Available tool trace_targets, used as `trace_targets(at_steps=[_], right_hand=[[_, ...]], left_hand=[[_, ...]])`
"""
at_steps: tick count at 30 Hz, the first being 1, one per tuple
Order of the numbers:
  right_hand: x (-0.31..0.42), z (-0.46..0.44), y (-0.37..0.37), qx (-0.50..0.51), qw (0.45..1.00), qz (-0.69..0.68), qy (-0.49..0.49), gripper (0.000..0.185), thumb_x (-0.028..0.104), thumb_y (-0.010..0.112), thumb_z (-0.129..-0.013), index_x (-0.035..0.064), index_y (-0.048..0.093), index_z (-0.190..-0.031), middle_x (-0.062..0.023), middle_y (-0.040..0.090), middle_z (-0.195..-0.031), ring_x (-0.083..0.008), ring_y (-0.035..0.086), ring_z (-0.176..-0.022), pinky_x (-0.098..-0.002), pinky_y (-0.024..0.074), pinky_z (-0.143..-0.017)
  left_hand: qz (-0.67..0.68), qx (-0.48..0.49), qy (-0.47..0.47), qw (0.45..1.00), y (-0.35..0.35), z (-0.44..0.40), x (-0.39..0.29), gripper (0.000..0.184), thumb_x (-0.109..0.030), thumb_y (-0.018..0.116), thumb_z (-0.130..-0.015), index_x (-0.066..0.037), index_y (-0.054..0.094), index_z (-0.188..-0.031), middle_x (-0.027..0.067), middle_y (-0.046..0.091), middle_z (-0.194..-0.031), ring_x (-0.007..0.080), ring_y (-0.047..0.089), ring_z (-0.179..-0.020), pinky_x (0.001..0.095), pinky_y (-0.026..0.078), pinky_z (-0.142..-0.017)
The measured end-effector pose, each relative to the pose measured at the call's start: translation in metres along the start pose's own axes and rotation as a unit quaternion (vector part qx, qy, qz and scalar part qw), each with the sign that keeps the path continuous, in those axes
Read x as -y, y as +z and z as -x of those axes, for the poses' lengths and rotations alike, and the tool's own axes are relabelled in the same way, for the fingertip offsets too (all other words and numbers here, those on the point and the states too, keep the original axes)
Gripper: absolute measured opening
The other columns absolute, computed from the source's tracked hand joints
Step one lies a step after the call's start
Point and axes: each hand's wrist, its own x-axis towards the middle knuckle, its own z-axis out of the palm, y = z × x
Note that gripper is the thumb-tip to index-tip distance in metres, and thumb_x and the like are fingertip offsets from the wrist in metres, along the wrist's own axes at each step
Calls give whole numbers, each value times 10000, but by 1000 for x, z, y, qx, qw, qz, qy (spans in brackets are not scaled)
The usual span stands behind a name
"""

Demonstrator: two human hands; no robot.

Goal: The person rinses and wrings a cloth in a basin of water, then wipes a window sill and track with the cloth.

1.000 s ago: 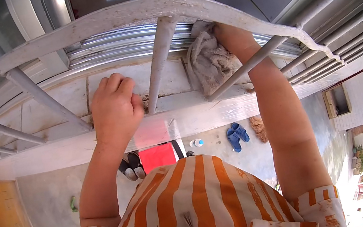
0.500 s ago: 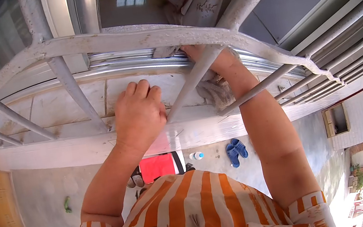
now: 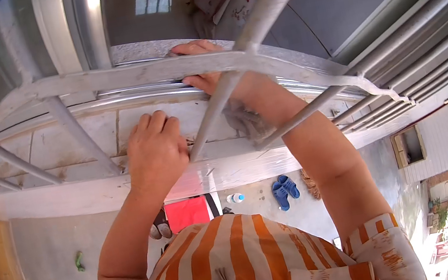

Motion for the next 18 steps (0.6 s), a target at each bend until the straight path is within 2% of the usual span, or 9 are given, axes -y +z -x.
trace_targets(at_steps=[4,5,6,8,10,12,15,16,18], right_hand=[[-30,26,-3,8,988,64,139,327,149,574,-755,209,661,-1065,-47,563,-1114,-264,501,-1054,-402,438,-897],[-42,36,-10,-29,991,49,119,213,172,605,-778,135,672,-977,-125,594,-1064,-301,567,-998,-396,471,-847],[-43,41,-19,-36,990,53,123,213,172,605,-778,135,672,-977,-125,594,-1064,-301,567,-998,-396,471,-847],[-41,53,-31,18,960,156,233,247,197,614,-777,134,662,-1011,-126,590,-1081,-318,566,-1003,-432,459,-864],[-24,69,-45,-47,959,120,254,293,175,636,-761,118,648,-1048,-128,579,-1113,-314,558,-1032,-456,446,-883],[-6,90,-55,-230,958,67,160,309,142,653,-764,112,634,-1071,-151,588,-1110,-337,565,-1020,-439,448,-890],[29,137,-88,-53,948,-253,188,191,109,616,-832,50,642,-1012,-158,644,-947,-307,616,-916,-381,489,-814],[41,154,-109,15,910,-359,205,161,104,592,-862,15,642,-986,-156,657,-889,-283,632,-878,-357,501,-779],[40,193,-134,-42,802,-530,273,137,70,570,-876,-35,638,-930,-128,659,-829,-218,633,-824,-320,507,-734]], left_hand=[[10,-9,23,1000,1,0,1,135,19,570,-605,-10,534,-732,88,507,-789,292,507,-745,413,438,-631],[8,-13,17,1000,0,0,2,139,25,566,-610,-9,532,-740,90,513,-798,295,509,-749,416,437,-628],[9,-14,26,1000,0,0,1,139,25,566,-610,-9,532,-740,90,513,-798,295,509,-749,416,437,-628],[-12,-9,16,1000,2,0,0,166,34,563,-609,-12,549,-768,93,517,-801,296,509,-748,412,436,-630],[-11,2,10,1000,1,0,-1,166,13,562,-629,-13,557,-794,110,538,-835,314,530,-771,411,440,-657],[-11,13,-5,1000,2,3,1,170,-7,561,-649,-14,564,-819,127,559,-870,332,550,-795,411,443,-685],[7,7,18,1000,6,3,6,174,1,543,-653,-14,553,-826,128,554,-883,332,542,-792,414,435,-681],[-9,22,18,1000,6,3,6,180,-5,552,-642,-13,557,-821,126,558,-898,327,540,-814,420,436,-678],[-30,38,17,999,5,2,5,186,-11,561,-631,-11,561,-817,124,562,-913,323,539,-837,426,438,-674]])
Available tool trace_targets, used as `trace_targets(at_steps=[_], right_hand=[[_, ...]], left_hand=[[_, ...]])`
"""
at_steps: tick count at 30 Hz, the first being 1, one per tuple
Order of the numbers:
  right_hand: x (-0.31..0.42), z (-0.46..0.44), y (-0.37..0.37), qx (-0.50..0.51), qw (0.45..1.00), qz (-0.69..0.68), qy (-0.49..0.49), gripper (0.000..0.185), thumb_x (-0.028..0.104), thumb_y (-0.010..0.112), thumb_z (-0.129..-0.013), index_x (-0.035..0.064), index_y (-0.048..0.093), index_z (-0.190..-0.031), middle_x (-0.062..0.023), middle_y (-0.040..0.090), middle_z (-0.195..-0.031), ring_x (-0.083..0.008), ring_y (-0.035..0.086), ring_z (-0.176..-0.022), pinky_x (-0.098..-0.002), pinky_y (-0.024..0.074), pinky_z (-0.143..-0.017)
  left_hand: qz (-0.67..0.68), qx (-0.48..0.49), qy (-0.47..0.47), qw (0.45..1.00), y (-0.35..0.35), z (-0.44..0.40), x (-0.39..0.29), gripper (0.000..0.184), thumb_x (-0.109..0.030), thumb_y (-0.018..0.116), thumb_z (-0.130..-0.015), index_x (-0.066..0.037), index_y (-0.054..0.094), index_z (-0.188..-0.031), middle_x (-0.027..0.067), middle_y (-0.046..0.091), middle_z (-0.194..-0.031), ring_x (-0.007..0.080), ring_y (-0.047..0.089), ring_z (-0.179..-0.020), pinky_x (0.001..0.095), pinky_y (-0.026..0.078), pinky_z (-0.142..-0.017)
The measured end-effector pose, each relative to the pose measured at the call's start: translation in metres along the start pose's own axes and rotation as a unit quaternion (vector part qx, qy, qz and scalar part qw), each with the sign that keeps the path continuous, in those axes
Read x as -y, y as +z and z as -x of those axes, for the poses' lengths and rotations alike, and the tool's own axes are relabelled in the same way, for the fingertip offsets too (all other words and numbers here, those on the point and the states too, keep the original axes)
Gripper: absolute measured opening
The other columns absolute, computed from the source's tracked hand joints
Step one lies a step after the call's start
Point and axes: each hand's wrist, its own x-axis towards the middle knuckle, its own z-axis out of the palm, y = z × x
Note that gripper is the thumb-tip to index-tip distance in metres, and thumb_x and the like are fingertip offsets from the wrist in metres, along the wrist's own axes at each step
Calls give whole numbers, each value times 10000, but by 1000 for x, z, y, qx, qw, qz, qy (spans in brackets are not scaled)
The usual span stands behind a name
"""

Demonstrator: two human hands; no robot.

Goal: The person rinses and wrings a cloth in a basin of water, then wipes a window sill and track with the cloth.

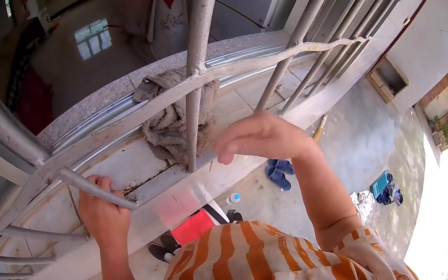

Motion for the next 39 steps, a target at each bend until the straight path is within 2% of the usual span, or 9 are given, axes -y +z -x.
trace_targets(at_steps=[5,7,10,14,19,22,24,36,39], right_hand=[[-22,5,-59,-224,960,-144,-87,145,64,535,-886,-18,630,-958,-105,658,-881,-180,629,-825,-271,503,-743],[-29,-32,-47,-342,933,2,-110,168,19,524,-874,-6,620,-1009,-83,651,-901,-171,617,-860,-269,495,-760],[-27,-89,-47,-175,945,238,-138,260,68,551,-881,46,591,-1138,-113,611,-1066,-183,579,-969,-284,451,-831],[-44,-157,-36,-35,879,389,-273,399,276,600,-854,76,552,-1196,-195,549,-1175,-349,508,-1115,-397,415,-945],[-68,-172,-8,22,830,536,-151,297,272,627,-789,84,646,-1019,-106,579,-1086,-288,544,-1031,-407,445,-880],[-72,-161,-22,-119,768,595,-207,212,264,635,-747,120,680,-895,-50,575,-985,-251,539,-960,-403,446,-839],[-73,-142,-41,-195,764,602,-124,160,247,628,-750,149,694,-858,-15,568,-959,-245,528,-939,-415,434,-842],[-94,-107,-101,-472,653,589,68,234,276,534,-796,138,691,-902,-24,581,-1066,-297,518,-1004,-454,428,-825],[-100,-113,-109,-453,636,617,99,249,271,528,-791,114,687,-901,-43,592,-1047,-316,523,-990,-450,432,-823]], left_hand=[[-9,0,7,1000,-1,-2,-3,191,-11,553,-632,-18,552,-823,138,544,-906,348,521,-828,443,421,-695],[-6,-1,6,1000,-1,-1,-3,198,-8,551,-631,-20,550,-829,139,542,-905,352,518,-827,452,418,-698],[-7,-7,4,1000,-1,1,-2,207,24,520,-626,-14,541,-829,140,541,-889,347,521,-811,433,419,-688],[-31,-36,6,999,3,2,-2,219,56,483,-616,-6,535,-820,143,545,-876,345,520,-794,412,422,-680],[-4,-9,-22,1000,1,5,2,227,46,500,-631,-4,548,-847,165,539,-926,360,528,-819,415,443,-687],[18,-17,-29,999,0,4,2,224,45,502,-624,-2,538,-840,160,531,-918,348,527,-803,405,440,-670],[17,-14,-36,999,2,7,5,229,41,509,-615,0,533,-839,156,529,-914,342,526,-791,400,438,-661],[2,-44,-12,999,2,2,1,255,50,529,-590,-10,533,-837,139,542,-880,323,534,-762,404,433,-613],[14,-42,-16,999,2,1,-1,249,46,531,-588,-10,530,-831,137,538,-875,329,531,-769,415,431,-632]])
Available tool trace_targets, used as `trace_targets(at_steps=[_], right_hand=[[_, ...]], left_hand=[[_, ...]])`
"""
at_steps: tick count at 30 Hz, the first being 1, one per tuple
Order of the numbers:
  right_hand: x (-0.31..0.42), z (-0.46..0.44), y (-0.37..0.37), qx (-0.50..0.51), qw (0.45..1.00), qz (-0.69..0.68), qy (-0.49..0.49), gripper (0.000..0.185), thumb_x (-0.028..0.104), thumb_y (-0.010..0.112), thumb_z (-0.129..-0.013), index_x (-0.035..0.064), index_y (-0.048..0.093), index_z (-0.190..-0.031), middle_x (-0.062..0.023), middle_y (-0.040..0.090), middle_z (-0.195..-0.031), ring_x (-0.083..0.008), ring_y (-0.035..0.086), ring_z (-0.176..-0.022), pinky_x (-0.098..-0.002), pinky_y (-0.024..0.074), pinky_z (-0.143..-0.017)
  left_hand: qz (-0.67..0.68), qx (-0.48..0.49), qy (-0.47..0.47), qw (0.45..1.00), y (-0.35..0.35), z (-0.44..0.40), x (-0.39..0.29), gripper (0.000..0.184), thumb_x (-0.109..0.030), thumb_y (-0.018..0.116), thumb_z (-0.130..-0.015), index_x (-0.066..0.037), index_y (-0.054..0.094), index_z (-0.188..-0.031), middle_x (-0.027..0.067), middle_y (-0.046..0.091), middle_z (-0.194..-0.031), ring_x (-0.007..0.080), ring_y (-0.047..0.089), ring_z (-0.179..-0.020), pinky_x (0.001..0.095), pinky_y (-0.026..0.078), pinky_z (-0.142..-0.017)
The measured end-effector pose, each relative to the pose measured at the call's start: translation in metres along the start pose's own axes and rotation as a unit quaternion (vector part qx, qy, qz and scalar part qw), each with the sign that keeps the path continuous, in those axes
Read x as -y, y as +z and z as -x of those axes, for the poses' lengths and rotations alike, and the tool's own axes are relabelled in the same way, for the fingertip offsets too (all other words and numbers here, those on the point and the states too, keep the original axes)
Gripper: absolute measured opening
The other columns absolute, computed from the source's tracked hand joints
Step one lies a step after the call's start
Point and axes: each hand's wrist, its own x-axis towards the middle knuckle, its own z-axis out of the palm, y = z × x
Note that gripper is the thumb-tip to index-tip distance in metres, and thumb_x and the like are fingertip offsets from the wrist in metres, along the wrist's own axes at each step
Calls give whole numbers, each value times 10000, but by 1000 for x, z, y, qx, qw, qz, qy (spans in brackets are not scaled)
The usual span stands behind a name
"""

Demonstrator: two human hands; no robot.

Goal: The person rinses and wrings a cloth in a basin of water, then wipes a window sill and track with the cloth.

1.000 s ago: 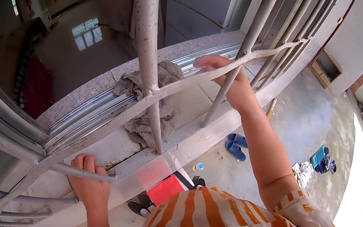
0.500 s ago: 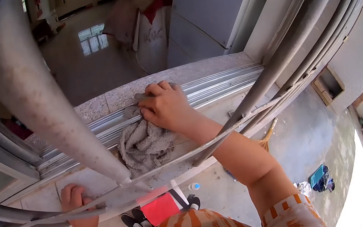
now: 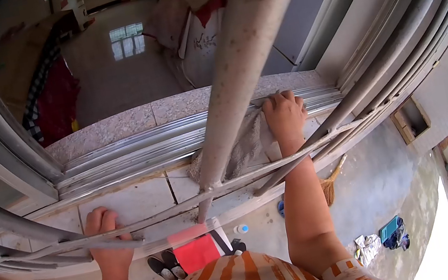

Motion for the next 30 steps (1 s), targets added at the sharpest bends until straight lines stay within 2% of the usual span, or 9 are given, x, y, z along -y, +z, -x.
trace_targets(at_steps=[3,9,13,17,19,21,23,26,30], right_hand=[[0,-3,3,38,999,22,-16,248,248,528,-787,90,681,-902,-65,605,-1008,-328,535,-968,-450,435,-816],[35,21,-5,49,942,-224,-244,199,151,550,-770,103,685,-908,-43,606,-988,-271,563,-936,-431,422,-850],[38,20,-12,43,972,-113,-203,189,181,547,-782,184,706,-884,-9,618,-994,-255,571,-944,-411,459,-819],[-13,2,38,60,980,-6,-187,261,306,515,-829,201,680,-1001,-39,573,-1083,-314,528,-988,-538,373,-845],[9,4,8,118,991,-31,-56,272,275,463,-854,181,676,-995,-47,561,-1099,-313,521,-1020,-564,324,-874],[21,17,-29,126,984,-40,-119,280,253,462,-864,122,624,-1051,-112,543,-1096,-319,498,-1077,-562,287,-908],[18,42,-28,-10,966,-148,-209,411,253,586,-815,94,531,-1190,-168,476,-1238,-329,412,-1196,-578,252,-962],[-4,72,-68,115,839,-384,-367,376,143,626,-791,54,560,-1150,-159,484,-1250,-336,418,-1201,-472,328,-981],[-85,56,-114,478,627,-544,-288,237,92,596,-852,-2,591,-1069,-137,642,-943,-280,630,-851,-325,501,-784]], left_hand=[[-28,-1,8,1000,0,-2,-2,240,40,534,-592,-11,530,-826,138,534,-866,333,529,-771,427,429,-641],[-66,6,23,998,4,4,3,214,24,533,-617,-19,536,-827,139,533,-891,340,522,-791,440,425,-665],[-48,27,25,998,1,5,3,203,17,522,-634,-17,540,-833,138,536,-906,342,516,-814,435,422,-689],[-42,43,0,998,-2,5,0,210,17,508,-641,-12,543,-846,142,538,-910,350,514,-826,427,423,-704],[-42,42,-3,998,-2,4,1,208,24,502,-645,-9,541,-847,145,538,-901,348,516,-819,419,427,-715],[-44,41,-12,998,-6,10,-1,207,31,496,-649,-6,539,-848,147,539,-891,346,519,-811,411,430,-725],[17,-59,-24,998,-7,15,-7,181,50,482,-668,4,535,-835,146,545,-868,325,531,-798,369,438,-740],[9,-96,-101,990,-11,47,-30,150,94,436,-692,10,514,-788,133,538,-817,282,529,-770,323,438,-727],[18,-137,-111,984,9,61,-99,175,131,408,-667,4,496,-749,125,524,-766,259,509,-702,325,433,-652]])
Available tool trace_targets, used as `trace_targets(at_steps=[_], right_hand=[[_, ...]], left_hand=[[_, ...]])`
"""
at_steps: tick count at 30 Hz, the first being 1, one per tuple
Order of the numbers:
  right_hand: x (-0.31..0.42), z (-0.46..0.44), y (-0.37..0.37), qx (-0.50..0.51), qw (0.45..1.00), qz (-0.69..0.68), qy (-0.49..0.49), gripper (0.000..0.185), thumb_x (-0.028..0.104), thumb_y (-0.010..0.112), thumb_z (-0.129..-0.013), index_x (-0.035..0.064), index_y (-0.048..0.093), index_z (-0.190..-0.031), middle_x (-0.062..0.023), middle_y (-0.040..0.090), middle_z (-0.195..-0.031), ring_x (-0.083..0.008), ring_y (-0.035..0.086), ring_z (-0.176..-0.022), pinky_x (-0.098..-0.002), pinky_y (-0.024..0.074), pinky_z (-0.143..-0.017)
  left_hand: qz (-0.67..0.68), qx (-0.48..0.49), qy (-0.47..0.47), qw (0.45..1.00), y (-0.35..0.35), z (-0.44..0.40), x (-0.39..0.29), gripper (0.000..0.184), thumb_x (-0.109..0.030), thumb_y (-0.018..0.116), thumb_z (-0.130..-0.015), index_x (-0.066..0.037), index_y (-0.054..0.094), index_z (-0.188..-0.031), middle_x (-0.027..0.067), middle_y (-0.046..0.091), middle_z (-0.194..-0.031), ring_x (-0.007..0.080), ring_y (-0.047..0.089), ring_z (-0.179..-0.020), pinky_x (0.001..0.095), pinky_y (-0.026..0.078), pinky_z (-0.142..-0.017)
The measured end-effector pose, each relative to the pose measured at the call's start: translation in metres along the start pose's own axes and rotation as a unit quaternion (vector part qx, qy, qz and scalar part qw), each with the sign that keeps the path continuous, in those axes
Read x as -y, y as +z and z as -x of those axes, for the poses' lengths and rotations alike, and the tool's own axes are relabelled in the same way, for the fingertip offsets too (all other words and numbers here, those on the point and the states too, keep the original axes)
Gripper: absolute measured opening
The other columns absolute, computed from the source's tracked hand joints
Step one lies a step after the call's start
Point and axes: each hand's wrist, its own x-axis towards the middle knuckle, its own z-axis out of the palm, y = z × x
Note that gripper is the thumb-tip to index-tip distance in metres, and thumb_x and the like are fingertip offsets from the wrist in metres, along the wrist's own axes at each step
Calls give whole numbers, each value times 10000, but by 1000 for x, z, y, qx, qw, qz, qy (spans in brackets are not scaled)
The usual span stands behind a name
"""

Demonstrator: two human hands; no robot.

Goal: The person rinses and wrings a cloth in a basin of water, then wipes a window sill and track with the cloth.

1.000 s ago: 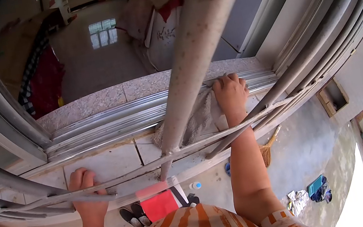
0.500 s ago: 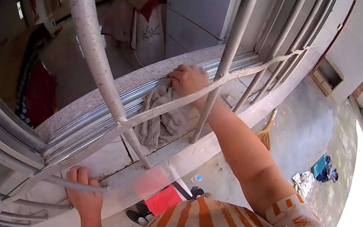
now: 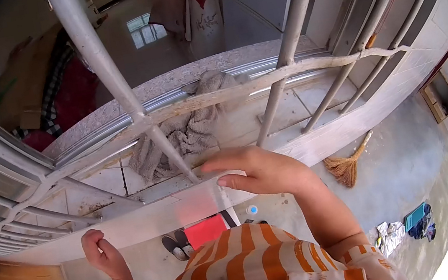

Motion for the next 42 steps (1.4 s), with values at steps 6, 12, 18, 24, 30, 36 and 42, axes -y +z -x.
trace_targets(at_steps=[6,12,18,24,30,36,42], right_hand=[[-12,43,-65,-213,970,-116,-34,150,12,491,-906,-41,613,-977,-91,641,-830,-177,628,-772,-284,514,-712],[-24,-28,-54,-285,934,214,-33,182,40,521,-888,-1,584,-1054,-120,609,-902,-240,591,-858,-316,469,-786],[-61,-118,-44,-205,881,426,-5,147,145,555,-835,55,626,-927,-104,619,-940,-276,570,-966,-403,470,-789],[-83,-118,-45,-206,836,506,-54,204,222,563,-839,77,623,-969,-116,611,-946,-298,563,-932,-426,461,-798],[-76,-124,-43,-217,860,462,5,248,238,551,-840,62,611,-1005,-161,611,-988,-355,568,-923,-437,465,-809],[-94,-127,-47,-223,878,423,-11,235,240,559,-834,75,615,-991,-158,625,-965,-344,585,-925,-435,476,-793],[-82,-131,-42,-219,862,457,-20,213,231,575,-824,92,625,-977,-131,641,-911,-330,605,-872,-425,490,-748]], left_hand=[[64,83,71,992,42,0,-80,194,140,446,-605,1,512,-722,133,567,-742,268,523,-633,324,426,-562],[55,94,156,982,89,-39,-100,206,99,505,-587,-15,548,-752,97,582,-826,281,536,-702,354,451,-612],[50,75,164,982,113,-61,-84,192,61,543,-587,-27,567,-757,68,578,-852,283,537,-756,371,452,-667],[45,85,161,982,121,-58,-77,170,39,574,-579,-30,566,-734,64,559,-825,269,525,-757,380,436,-670],[45,107,169,979,119,-60,-80,175,66,535,-587,-18,560,-739,82,571,-831,288,520,-744,380,440,-658],[27,126,186,974,121,-59,-79,154,36,558,-591,-28,560,-731,70,552,-817,274,520,-760,383,434,-659],[4,134,211,968,121,-61,-80,160,23,588,-580,-36,560,-727,60,539,-808,260,517,-768,377,428,-653]])
